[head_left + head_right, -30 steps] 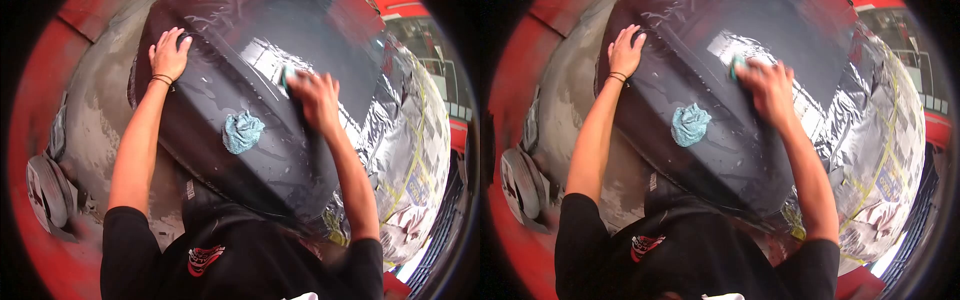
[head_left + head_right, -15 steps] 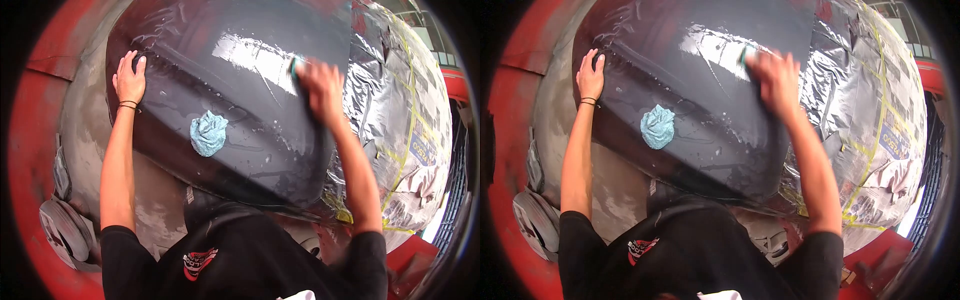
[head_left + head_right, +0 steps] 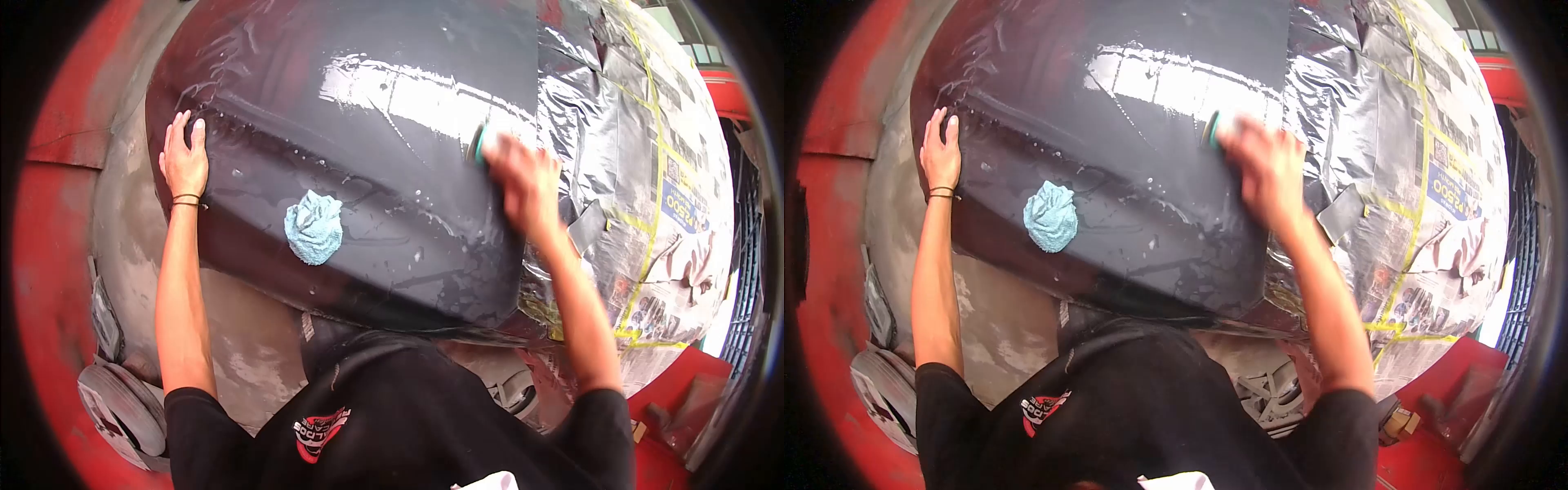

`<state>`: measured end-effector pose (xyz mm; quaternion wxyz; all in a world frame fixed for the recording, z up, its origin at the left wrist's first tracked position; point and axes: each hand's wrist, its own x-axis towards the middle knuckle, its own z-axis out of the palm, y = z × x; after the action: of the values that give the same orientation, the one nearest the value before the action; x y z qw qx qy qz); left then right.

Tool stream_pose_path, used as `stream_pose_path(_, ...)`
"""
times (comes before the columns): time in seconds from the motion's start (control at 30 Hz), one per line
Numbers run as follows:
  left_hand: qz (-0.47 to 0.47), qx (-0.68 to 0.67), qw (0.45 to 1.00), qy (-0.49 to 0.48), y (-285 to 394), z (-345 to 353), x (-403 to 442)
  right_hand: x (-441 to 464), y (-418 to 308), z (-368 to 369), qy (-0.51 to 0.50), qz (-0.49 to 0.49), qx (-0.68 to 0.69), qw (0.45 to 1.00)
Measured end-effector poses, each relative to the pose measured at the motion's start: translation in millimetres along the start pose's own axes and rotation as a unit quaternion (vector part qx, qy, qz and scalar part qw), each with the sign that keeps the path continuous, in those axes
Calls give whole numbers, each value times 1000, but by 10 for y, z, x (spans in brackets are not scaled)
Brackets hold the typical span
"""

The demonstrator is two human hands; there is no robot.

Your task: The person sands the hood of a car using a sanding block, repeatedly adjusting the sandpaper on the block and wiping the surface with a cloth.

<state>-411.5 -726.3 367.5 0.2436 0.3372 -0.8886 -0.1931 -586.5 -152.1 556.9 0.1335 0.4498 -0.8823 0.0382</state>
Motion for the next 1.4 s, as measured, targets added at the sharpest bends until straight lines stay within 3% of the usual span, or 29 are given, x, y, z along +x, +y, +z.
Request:
stream_pose_path(0.03, 4, -10, 1000, -4, -24, -18, 6, 468, 273, 98, -33, 63, -71, 995)
stream_pose_path(0.07, 9, -20, 1000, -10, -39, -22, 5, 873, 688, 349, 18, 154, -26, 988)
stream_pose_path(0.1, 11, -30, 999, -13, -38, -23, 7, 1271, 1050, 531, 104, 133, -63, 984)
stream_pose_path(0.17, 8, -21, 1000, -12, -17, -43, 47, 1562, 1243, 666, 113, 157, -82, 978)
stream_pose_path(0.23, 5, -22, 1000, -14, -17, -36, 3, 1223, 1213, 616, 120, 100, -22, 987)
stream_pose_path(0.27, 12, -38, 999, -17, -31, -37, 11, 895, 892, 406, 39, 145, 19, 988)
stream_pose_path(0.3, 8, -35, 999, -20, -15, -26, -1, 506, 607, 275, 5, 124, 8, 992)
stream_pose_path(0.33, 3, -31, 999, -19, 4, -26, -1, 106, 308, 150, 31, 28, -23, 999)
stream_pose_path(0.4, -5, -15, 1000, -14, 45, -31, 10, -284, -306, -147, -10, 63, 92, 994)
stream_pose_path(0.5, -14, 1, 1000, -16, 106, -62, -24, 232, -48, 15, -12, 22, 41, 999)
stream_pose_path(0.53, -12, 0, 1000, -16, 103, -67, -26, 574, 183, 285, 58, -11, -13, 998)
stream_pose_path(0.63, 2, -8, 1000, -20, 85, -90, -43, 1747, 583, 694, 92, 88, 14, 992)
stream_pose_path(0.7, 8, 11, 1000, -14, 103, -94, -61, 1794, 518, 770, 122, 98, 4, 988)
stream_pose_path(0.77, 45, 19, 999, -3, 34, -106, 41, 1420, 296, 623, 48, 30, -26, 998)
stream_pose_path(0.83, 37, 15, 999, -18, 51, -193, 309, 883, -310, 393, -1, -49, 57, 997)
stream_pose_path(0.9, 46, 9, 999, -6, 119, -192, 622, 795, -771, 262, -16, -66, 111, 991)
stream_pose_path(1.03, 89, -31, 995, 19, 245, 107, 1363, 2067, -213, 768, 46, -25, 44, 998)
stream_pose_path(1.13, 92, -41, 995, 8, 283, 305, 1716, 2988, 71, 1170, 82, 74, 2, 994)
stream_pose_path(1.23, 88, -29, 996, -16, 132, 530, 1875, 2787, -156, 1142, 117, 80, 11, 990)
stream_pose_path(1.33, 54, -23, 998, -31, 97, 648, 1989, 2110, -733, 830, 71, 5, 48, 996)
stream_pose_path(1.4, 37, 10, 998, -42, 151, 655, 1935, 2054, -858, 692, 29, 4, 69, 997)
